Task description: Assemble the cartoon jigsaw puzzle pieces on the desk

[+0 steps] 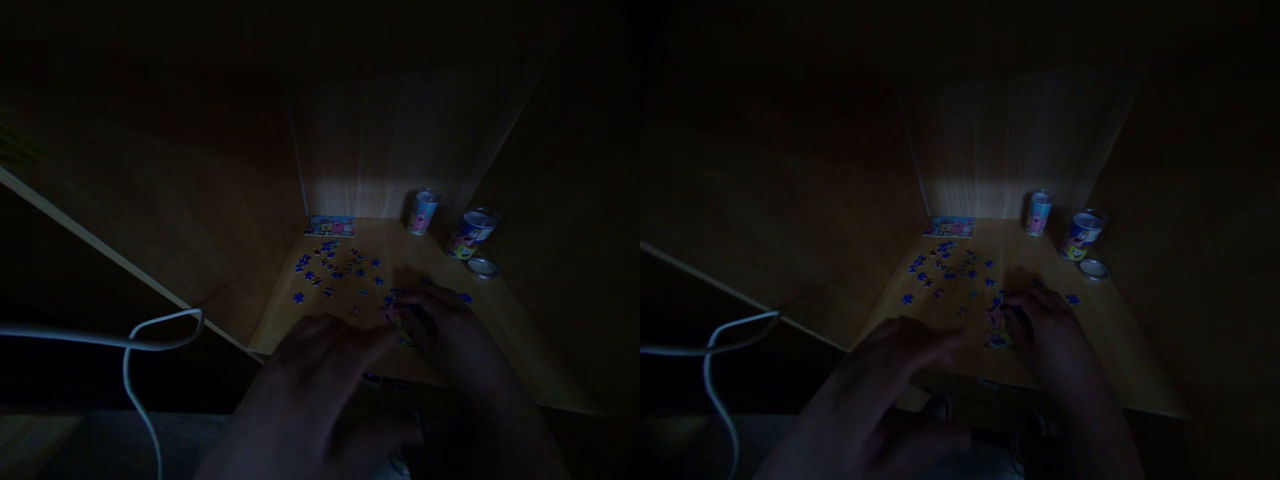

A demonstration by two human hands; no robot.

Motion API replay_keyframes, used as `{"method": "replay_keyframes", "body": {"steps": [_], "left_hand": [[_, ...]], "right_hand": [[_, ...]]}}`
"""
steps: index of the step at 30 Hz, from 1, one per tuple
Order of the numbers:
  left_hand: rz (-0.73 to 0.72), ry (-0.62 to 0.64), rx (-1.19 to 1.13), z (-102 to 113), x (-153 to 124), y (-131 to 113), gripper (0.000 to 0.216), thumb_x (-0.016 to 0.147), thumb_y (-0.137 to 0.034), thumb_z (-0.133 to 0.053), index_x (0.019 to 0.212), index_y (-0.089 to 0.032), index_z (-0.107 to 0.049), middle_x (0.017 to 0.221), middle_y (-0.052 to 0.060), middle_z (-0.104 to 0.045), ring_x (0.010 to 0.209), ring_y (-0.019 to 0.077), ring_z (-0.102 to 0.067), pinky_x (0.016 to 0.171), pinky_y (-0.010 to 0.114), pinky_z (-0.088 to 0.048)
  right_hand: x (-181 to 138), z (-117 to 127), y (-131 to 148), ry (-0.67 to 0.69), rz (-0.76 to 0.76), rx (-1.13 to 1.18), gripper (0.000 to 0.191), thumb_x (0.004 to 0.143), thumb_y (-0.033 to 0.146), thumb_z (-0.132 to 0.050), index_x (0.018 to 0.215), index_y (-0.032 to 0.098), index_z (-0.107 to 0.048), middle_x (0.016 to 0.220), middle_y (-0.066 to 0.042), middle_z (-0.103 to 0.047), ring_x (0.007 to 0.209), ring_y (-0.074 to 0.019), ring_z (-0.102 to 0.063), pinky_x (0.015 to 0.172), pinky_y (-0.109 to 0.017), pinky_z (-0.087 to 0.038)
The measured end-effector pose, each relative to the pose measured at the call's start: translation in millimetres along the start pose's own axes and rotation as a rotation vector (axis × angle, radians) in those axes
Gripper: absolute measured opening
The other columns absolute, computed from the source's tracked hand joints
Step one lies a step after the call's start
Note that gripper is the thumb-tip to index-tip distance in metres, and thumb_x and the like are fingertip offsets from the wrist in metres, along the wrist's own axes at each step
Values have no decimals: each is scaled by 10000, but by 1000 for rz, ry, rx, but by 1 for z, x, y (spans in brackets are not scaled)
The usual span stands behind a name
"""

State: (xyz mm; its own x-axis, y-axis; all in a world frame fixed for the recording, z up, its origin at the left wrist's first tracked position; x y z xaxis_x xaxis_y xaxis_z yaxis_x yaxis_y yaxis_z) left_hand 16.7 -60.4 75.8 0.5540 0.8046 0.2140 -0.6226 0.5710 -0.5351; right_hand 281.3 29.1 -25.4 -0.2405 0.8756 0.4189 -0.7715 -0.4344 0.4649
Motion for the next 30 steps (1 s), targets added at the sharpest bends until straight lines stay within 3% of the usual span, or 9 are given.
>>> {"method": "replay_keyframes", "body": {"steps": [1, 3, 6, 9, 12, 15, 20, 24, 30], "left_hand": [[72, -125, 75, -3, 7, 16, 524, 1118, -550, -699, 1595, -355, -605, 1394, 96, -793, 1270, 348, -766, 1050, 553, -679], [191, -222, 224, -11, 18, 49, 474, 1121, -477, -696, 1526, -236, -647, 1471, 171, -753, 1350, 403, -727, 1149, 634, -618], [329, -219, 343, -21, 26, 93, 658, 1070, -519, -741, 1569, -110, -610, 1602, 278, -653, 1516, 492, -596, 1246, 705, -521], [379, -197, 370, -27, 28, 118, 767, 1098, -596, -662, 1635, -57, -560, 1712, 316, -540, 1647, 509, -446, 1318, 718, -429], [375, -158, 363, -32, 32, 125, 818, 1128, -656, -575, 1691, -65, -516, 1791, 288, -453, 1709, 478, -357, 1376, 695, -347], [376, -139, 361, -34, 34, 125, 837, 1132, -698, -535, 1710, -93, -506, 1798, 261, -458, 1714, 466, -353, 1392, 698, -308], [384, -165, 347, -34, 33, 125, 816, 1117, -739, -538, 1699, -166, -533, 1809, 238, -449, 1725, 474, -322, 1381, 715, -313], [418, -197, 365, -33, 36, 130, 818, 1121, -746, -528, 1696, -165, -530, 1870, 246, -322, 1752, 487, -240, 1369, 727, -321], [458, -138, 423, -31, 47, 138, 853, 1148, -755, -427, 1738, -140, -469, 1877, 221, -306, 1771, 396, -229, 1416, 617, -287]], "right_hand": [[0, 0, 0, -5, 7, 1, 182, 1107, 330, -628, 1152, 286, -799, 1228, -105, -807, 1158, -344, -752, 1042, -584, -622], [0, 0, 0, -13, 14, 0, 180, 1105, 327, -632, 1156, 291, -801, 1237, -102, -806, 1157, -339, -755, 1042, -577, -624], [-1, -2, -2, -17, 14, -11, 177, 1098, 322, -645, 1177, 296, -801, 1270, -99, -805, 1211, -346, -745, 1072, -581, -618], [-1, -3, -4, -17, 11, -25, 176, 1100, 325, -643, 1166, 290, -803, 1280, -102, -808, 1246, -357, -729, 1106, -609, -601], [-1, -2, -3, -7, 6, -19, 188, 1113, 338, -631, 1156, 288, -806, 1274, -103, -807, 1208, -346, -738, 1091, -609, -608], [0, -1, -1, -9, -2, -15, 188, 1110, 341, -634, 1152, 291, -811, 1258, -102, -811, 1214, -349, -742, 1081, -608, -614], [0, 0, 0, -7, 1, -27, 198, 1107, 324, -623, 1160, 281, -809, 1275, -113, -810, 1217, -354, -744, 1058, -607, -623], [-1, -3, -2, 3, 9, -37, 205, 1114, 331, -613, 1166, 273, -803, 1289, -118, -807, 1214, -353, -747, 1070, -606, -619], [-1, -3, -2, 13, 1, -38, 205, 1119, 332, -614, 1174, 275, -802, 1277, -105, -809, 1217, -350, -745, 1099, -600, -605]]}}
Point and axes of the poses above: each hand's wrist, its own x-axis towards the middle knuckle, its own z-axis out of the back of the hand, y = z × x, the point moved 2 cm from there along x, towards the middle knuckle
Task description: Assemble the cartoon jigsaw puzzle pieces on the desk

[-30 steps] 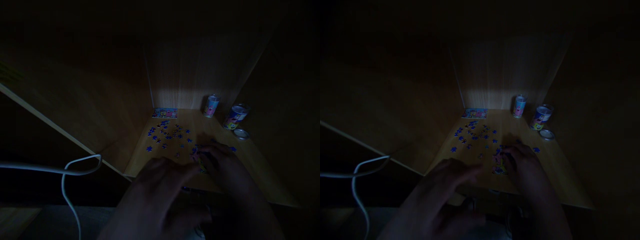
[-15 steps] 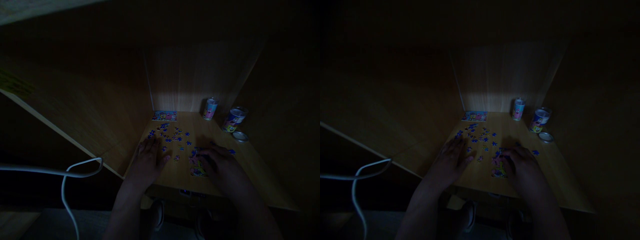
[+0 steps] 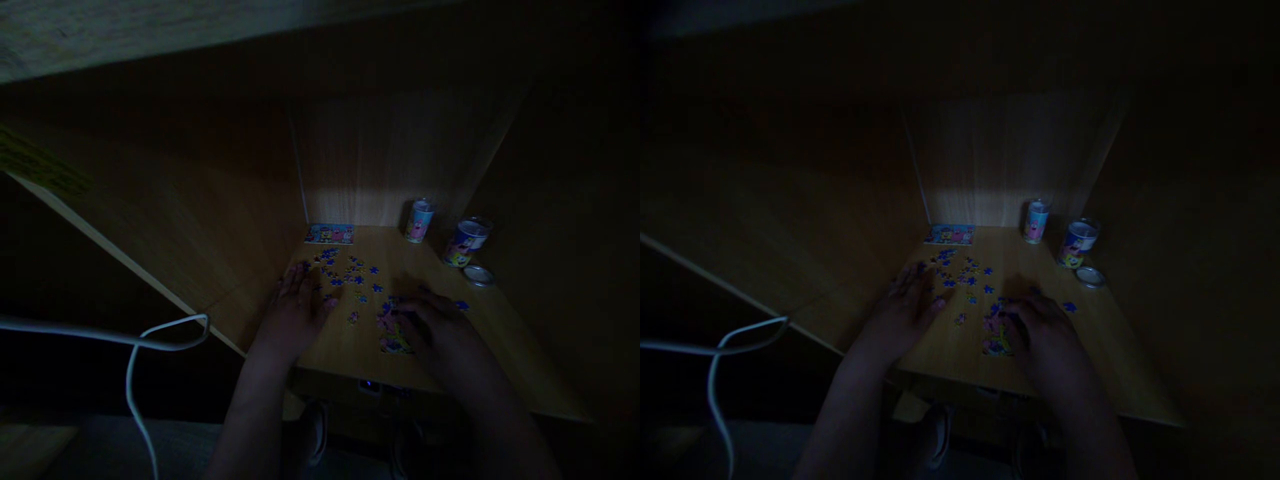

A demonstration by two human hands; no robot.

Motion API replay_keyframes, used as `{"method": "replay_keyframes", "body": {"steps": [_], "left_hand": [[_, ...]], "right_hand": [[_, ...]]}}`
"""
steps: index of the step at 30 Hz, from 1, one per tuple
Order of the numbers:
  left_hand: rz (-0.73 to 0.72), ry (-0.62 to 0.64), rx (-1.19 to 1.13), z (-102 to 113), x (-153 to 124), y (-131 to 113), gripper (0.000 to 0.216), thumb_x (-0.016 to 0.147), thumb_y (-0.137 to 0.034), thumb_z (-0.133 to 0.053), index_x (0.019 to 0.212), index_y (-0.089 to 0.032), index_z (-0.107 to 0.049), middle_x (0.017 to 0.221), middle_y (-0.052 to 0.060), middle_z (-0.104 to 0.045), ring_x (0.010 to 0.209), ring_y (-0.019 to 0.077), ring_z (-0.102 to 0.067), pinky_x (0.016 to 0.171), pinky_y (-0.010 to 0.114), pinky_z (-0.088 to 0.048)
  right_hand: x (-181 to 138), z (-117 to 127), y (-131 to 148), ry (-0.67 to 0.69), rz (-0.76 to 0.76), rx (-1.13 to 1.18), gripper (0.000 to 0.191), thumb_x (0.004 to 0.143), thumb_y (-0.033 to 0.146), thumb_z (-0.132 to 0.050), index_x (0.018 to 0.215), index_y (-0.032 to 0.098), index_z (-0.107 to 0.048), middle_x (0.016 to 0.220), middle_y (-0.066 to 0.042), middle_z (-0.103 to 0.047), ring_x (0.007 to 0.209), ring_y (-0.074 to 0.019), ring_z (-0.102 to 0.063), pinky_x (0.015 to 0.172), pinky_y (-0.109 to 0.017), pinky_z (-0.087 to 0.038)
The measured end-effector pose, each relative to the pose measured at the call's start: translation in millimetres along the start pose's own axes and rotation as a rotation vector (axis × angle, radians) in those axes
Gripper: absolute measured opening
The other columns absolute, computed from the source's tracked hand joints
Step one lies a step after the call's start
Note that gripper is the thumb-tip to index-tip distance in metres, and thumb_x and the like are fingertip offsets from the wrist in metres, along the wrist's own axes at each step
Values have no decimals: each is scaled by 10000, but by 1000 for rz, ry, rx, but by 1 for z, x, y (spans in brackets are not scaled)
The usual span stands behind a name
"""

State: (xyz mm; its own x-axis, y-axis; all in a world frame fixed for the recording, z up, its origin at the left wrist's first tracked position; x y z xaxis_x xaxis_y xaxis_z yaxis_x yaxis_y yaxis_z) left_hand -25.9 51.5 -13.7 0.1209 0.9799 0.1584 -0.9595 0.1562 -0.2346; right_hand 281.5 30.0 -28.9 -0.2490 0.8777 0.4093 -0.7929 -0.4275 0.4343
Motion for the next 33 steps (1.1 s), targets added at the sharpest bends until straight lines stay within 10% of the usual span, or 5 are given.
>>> {"method": "replay_keyframes", "body": {"steps": [22, 33], "left_hand": [[-231, -39, -48, -1, 8, -9, 696, 1186, -548, -502, 1762, -163, -438, 1833, 171, -428, 1743, 373, -330, 1411, 648, -310], [-292, -179, -201, 7, 11, -9, 230, 1130, -333, -642, 1204, -203, -817, 1315, 138, -821, 1271, 347, -755, 1137, 587, -627]], "right_hand": [[1, 1, 2, -20, 0, 26, 182, 1102, 308, -634, 1159, 289, -806, 1254, -90, -815, 1224, -343, -744, 1105, -607, -605], [1, 2, 5, -22, -7, 41, 192, 1114, 299, -617, 1141, 294, -808, 1255, -85, -808, 1225, -328, -735, 1119, -607, -595]]}}
Point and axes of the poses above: each hand's wrist, its own x-axis towards the middle knuckle, its own z-axis out of the back of the hand, y = z × x, the point moved 2 cm from there along x, towards the middle knuckle
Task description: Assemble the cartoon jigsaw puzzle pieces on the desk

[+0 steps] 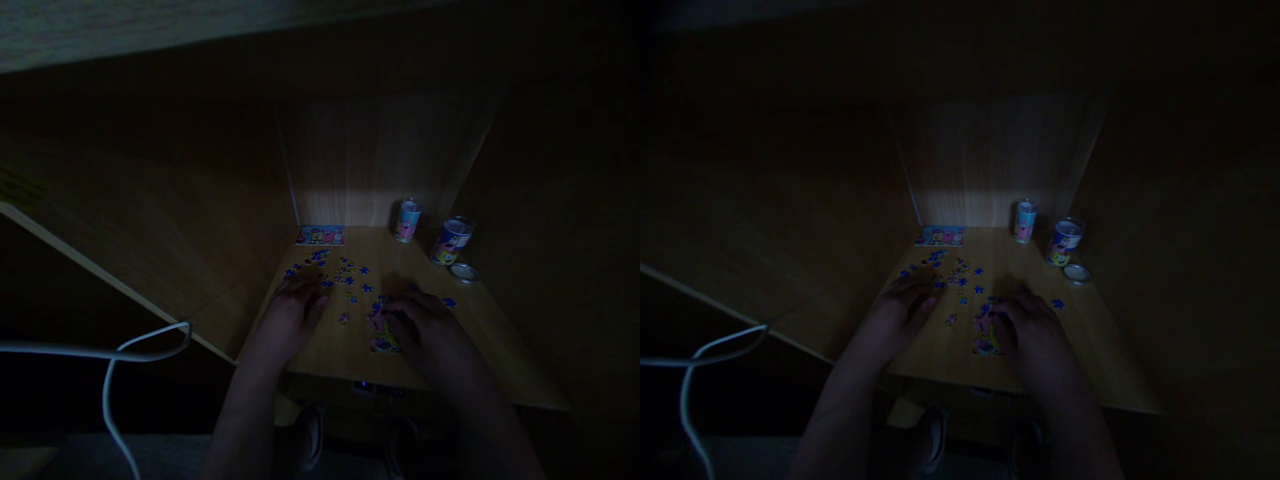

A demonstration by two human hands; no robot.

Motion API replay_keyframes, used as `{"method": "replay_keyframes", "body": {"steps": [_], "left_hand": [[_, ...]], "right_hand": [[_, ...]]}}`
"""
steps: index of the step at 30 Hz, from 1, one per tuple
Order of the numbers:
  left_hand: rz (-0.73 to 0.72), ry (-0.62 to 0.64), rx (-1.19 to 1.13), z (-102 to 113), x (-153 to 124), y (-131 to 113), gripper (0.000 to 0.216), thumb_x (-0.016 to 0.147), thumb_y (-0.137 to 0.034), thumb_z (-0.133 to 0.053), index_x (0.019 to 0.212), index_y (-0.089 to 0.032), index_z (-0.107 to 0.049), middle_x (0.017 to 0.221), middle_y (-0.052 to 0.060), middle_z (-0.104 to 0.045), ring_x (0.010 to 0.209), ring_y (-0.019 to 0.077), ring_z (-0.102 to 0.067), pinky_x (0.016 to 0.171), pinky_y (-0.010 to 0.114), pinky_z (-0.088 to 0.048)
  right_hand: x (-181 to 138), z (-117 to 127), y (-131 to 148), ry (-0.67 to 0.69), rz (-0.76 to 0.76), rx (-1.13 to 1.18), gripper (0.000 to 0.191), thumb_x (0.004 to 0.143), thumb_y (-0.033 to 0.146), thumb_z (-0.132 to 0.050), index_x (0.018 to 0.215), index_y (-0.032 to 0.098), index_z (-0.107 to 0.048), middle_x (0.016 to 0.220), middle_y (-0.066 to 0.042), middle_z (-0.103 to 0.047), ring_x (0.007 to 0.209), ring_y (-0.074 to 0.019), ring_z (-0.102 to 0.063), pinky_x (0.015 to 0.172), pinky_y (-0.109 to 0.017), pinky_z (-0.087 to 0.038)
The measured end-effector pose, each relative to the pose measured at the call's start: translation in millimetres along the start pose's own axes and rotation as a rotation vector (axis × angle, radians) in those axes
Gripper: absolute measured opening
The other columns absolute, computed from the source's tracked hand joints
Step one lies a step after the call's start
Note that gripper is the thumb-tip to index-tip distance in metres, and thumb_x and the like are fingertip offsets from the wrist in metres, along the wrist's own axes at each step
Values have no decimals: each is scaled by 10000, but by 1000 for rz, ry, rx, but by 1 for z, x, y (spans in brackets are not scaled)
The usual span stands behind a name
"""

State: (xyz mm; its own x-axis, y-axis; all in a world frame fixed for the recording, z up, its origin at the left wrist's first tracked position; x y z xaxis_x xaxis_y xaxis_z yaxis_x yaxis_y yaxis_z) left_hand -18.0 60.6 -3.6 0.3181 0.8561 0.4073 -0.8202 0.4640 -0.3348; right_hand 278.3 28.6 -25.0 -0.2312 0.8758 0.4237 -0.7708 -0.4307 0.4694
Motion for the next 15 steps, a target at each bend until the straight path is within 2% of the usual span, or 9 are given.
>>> {"method": "replay_keyframes", "body": {"steps": [5, 10, 12, 15], "left_hand": [[-46, -10, -73, 3, 0, -4, 121, 1087, -301, -723, 1099, -238, -826, 1199, 105, -844, 1193, 333, -778, 1088, 574, -639], [-113, 58, -108, 5, -1, -11, 114, 1094, -290, -716, 1084, -244, -820, 1166, 72, -853, 1186, 320, -776, 1112, 572, -619], [-115, 75, -78, 4, -2, -15, 153, 1097, -322, -723, 1187, -244, -819, 1270, 77, -848, 1290, 329, -750, 1188, 581, -583], [-100, 125, -5, -1, -2, -23, 450, 1101, -429, -729, 1508, -236, -714, 1601, 114, -711, 1540, 353, -610, 1331, 604, -464]], "right_hand": [[1, 1, 1, -1, 4, 6, 177, 1103, 278, -637, 1162, 292, -804, 1262, -91, -806, 1242, -327, -728, 1123, -589, -593], [2, 2, 1, 8, -1, -8, 174, 1103, 278, -635, 1153, 290, -801, 1241, -82, -813, 1167, -314, -747, 1080, -574, -606], [2, 2, 1, 10, 1, -10, 179, 1104, 283, -633, 1162, 289, -802, 1255, -85, -811, 1200, -324, -739, 1096, -585, -598], [1, 1, 0, 14, 0, -18, 181, 1107, 290, -627, 1165, 288, -799, 1261, -85, -811, 1235, -334, -735, 1118, -596, -590]]}}
Point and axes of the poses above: each hand's wrist, its own x-axis towards the middle knuckle, its own z-axis out of the back of the hand, y = z × x, the point moved 2 cm from there along x, towards the middle knuckle
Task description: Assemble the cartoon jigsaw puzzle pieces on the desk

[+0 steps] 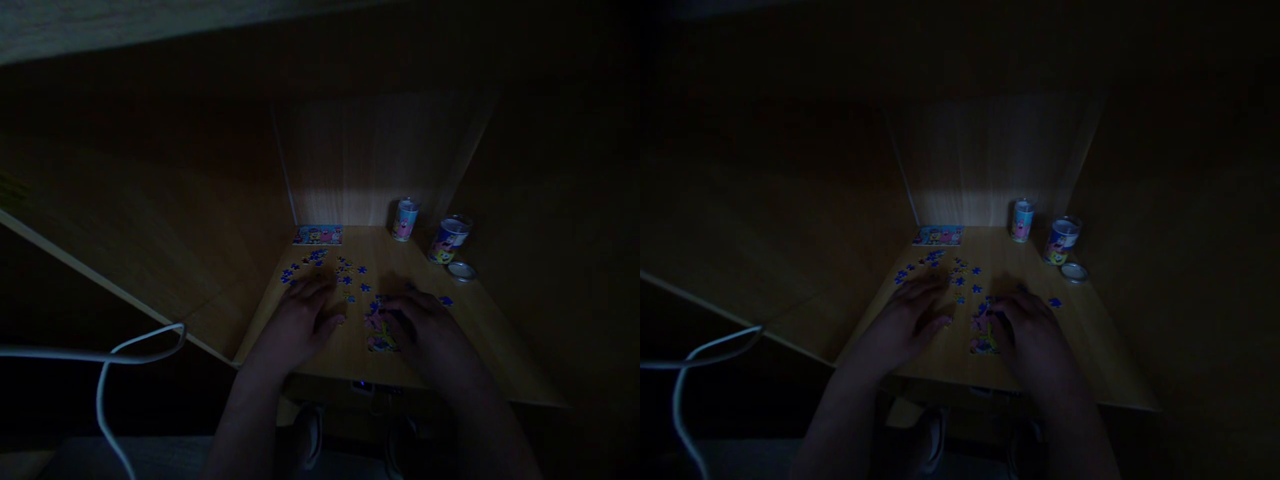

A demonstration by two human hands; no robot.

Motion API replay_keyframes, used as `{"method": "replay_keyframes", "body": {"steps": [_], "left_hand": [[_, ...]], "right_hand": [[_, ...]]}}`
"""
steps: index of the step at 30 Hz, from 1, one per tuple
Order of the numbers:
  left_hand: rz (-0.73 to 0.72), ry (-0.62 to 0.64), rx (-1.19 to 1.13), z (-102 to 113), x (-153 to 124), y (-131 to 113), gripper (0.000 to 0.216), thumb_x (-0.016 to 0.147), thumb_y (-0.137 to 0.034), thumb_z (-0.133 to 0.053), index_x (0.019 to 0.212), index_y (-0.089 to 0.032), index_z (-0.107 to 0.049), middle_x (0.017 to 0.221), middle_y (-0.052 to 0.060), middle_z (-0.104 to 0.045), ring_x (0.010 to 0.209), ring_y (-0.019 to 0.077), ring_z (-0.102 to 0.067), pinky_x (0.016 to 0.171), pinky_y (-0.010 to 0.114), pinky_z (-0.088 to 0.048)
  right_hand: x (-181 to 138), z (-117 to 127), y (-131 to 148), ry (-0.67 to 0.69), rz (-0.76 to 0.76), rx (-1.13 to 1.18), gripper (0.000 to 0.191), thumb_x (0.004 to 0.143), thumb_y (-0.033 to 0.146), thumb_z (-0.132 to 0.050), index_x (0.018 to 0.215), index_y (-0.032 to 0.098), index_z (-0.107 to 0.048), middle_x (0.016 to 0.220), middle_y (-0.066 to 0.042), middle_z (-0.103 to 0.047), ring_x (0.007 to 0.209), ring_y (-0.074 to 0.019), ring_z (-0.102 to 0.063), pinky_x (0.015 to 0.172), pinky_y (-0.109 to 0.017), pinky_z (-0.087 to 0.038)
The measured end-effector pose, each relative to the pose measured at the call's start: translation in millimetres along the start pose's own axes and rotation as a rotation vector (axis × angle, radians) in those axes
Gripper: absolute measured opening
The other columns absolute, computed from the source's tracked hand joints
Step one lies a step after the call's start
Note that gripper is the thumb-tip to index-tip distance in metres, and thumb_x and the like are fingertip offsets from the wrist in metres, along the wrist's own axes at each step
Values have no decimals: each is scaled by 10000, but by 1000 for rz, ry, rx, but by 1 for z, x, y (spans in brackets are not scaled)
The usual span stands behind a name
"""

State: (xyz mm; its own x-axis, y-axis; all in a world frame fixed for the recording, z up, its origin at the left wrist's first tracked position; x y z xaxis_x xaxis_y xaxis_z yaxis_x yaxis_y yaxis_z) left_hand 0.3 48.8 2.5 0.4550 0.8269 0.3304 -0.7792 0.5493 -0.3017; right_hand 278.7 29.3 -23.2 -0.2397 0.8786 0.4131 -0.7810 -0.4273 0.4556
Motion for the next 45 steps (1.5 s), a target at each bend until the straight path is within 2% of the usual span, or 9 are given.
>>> {"method": "replay_keyframes", "body": {"steps": [3, 5, 10, 13, 16, 21, 28, 32, 45], "left_hand": [[5, 68, 53, -6, 2, -7, 676, 1124, -536, -676, 1714, -240, -528, 1827, 126, -460, 1718, 359, -387, 1425, 627, -299], [7, 98, 66, -9, 3, -10, 685, 1145, -558, -631, 1742, -255, -488, 1853, 111, -413, 1754, 348, -308, 1446, 633, -231], [10, 81, 61, -7, 5, -13, 537, 1130, -425, -665, 1631, -238, -616, 1723, 108, -606, 1678, 362, -447, 1428, 666, -249], [-51, 36, -19, -4, 5, -14, 308, 1103, -333, -703, 1395, -260, -770, 1479, 77, -776, 1459, 336, -649, 1339, 616, -421], [-105, 9, -135, -4, 5, -14, 152, 1117, -268, -688, 1198, -284, -816, 1226, 34, -827, 1230, 283, -732, 1158, 520, -575], [-39, -123, -170, -4, 5, -10, 186, 1120, -217, -663, 1242, -269, -794, 1350, 76, -784, 1287, 289, -715, 1142, 516, -589], [19, -63, -136, -9, 6, -8, 23, 1038, -246, -800, 1055, -260, -796, 1330, 77, -772, 1271, 321, -717, 1151, 572, -584], [29, -67, -197, -9, 7, -5, 55, 1022, -237, -806, 979, -268, -792, 1319, 70, -769, 1258, 306, -727, 1130, 555, -594], [35, -103, -217, -11, 2, 6, 55, 1010, -226, -826, 1014, -279, -812, 1339, 74, -777, 1315, 317, -718, 1143, 574, -577]], "right_hand": [[0, 1, 2, -1, -6, -15, 180, 1102, 286, -626, 1154, 291, -798, 1252, -84, -814, 1228, -333, -744, 1099, -585, -604], [0, 1, 3, -13, -2, -17, 185, 1095, 275, -624, 1148, 285, -800, 1248, -91, -816, 1222, -331, -748, 1100, -582, -609], [0, 0, 2, -3, 0, -3, 179, 1094, 277, -636, 1150, 274, -806, 1260, -102, -813, 1194, -323, -750, 1112, -583, -607], [1, 0, 0, 8, -4, 2, 187, 1096, 266, -629, 1157, 272, -805, 1254, -99, -811, 1198, -326, -743, 1109, -593, -601], [1, 1, 0, 12, -2, -7, 197, 1104, 271, -611, 1150, 272, -803, 1237, -99, -807, 1174, -323, -742, 1086, -587, -607], [1, 1, 1, 15, -9, -12, 175, 1108, 286, -620, 1145, 282, -791, 1253, -93, -805, 1182, -321, -741, 1074, -560, -611], [1, 1, 1, 7, -1, -3, 201, 1113, 294, -602, 1149, 278, -800, 1231, -94, -813, 1170, -318, -747, 1069, -578, -610], [2, 2, 2, 17, -8, -2, 204, 1114, 297, -601, 1144, 282, -801, 1231, -93, -813, 1158, -313, -755, 1058, -565, -616], [1, 3, 3, 18, -11, -15, 193, 1115, 284, -606, 1158, 280, -794, 1235, -88, -803, 1167, -319, -743, 1055, -565, -611]]}}
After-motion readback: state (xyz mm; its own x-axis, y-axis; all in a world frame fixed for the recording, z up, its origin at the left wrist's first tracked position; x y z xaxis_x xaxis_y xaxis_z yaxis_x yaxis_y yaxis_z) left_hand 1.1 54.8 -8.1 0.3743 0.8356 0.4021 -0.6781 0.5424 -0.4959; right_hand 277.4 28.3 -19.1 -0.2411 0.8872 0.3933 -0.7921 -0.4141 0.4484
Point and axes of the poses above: each hand's wrist, its own x-axis towards the middle knuckle, its own z-axis out of the back of the hand, y = z × x, the point moved 2 cm from there along x, towards the middle knuckle
